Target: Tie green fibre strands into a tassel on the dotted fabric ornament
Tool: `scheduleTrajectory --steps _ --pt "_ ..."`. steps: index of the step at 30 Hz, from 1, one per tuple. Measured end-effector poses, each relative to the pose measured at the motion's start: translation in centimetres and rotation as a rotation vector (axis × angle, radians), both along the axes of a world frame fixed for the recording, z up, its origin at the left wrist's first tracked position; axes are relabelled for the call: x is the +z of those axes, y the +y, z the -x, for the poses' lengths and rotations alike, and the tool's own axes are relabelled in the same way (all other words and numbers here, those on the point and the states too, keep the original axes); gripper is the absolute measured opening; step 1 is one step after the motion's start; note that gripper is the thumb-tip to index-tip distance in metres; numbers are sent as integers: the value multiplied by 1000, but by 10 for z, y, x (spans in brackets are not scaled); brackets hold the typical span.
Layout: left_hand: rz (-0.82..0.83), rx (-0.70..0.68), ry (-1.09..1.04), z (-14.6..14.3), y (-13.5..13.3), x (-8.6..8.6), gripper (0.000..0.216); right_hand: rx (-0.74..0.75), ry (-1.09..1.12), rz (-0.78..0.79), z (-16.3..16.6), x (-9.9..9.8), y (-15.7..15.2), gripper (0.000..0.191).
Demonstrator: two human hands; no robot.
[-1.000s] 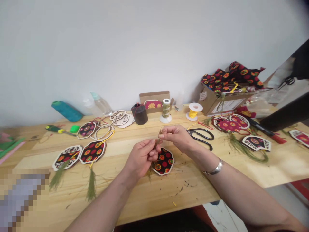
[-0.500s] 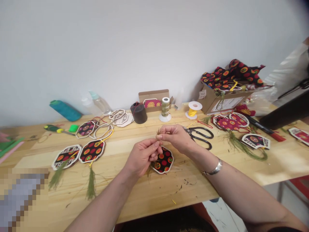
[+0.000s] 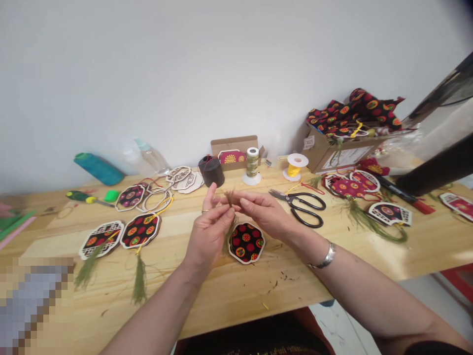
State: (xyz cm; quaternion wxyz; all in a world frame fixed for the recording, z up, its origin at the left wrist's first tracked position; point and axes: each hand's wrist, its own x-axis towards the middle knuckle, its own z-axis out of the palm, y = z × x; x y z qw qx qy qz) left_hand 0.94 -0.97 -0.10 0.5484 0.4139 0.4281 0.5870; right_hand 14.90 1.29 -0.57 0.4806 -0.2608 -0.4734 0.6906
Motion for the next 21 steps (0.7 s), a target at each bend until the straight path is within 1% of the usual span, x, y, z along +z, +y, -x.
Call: scheduleTrajectory --steps 3,5,8,13,18,21 --pt "-21 -40 -66 1 1 -1 4 87 96 60 4 -4 -2 34" --pt "6 -49 -101 1 1 -1 6 127 108 72 4 -3 -3 33" --pt "22 -75 -126 2 2 -2 7 145 84 66 2 2 -4 29" --pt "-9 -77 -154 2 3 -2 6 95 -35 13 1 13 -6 20" --pt "11 -60 -167 0 2 0 6 0 -256 -72 -1 16 -7 21" --pt "15 -71 -180 -1 2 0 6 -30 -336 -129 -2 15 -5 22"
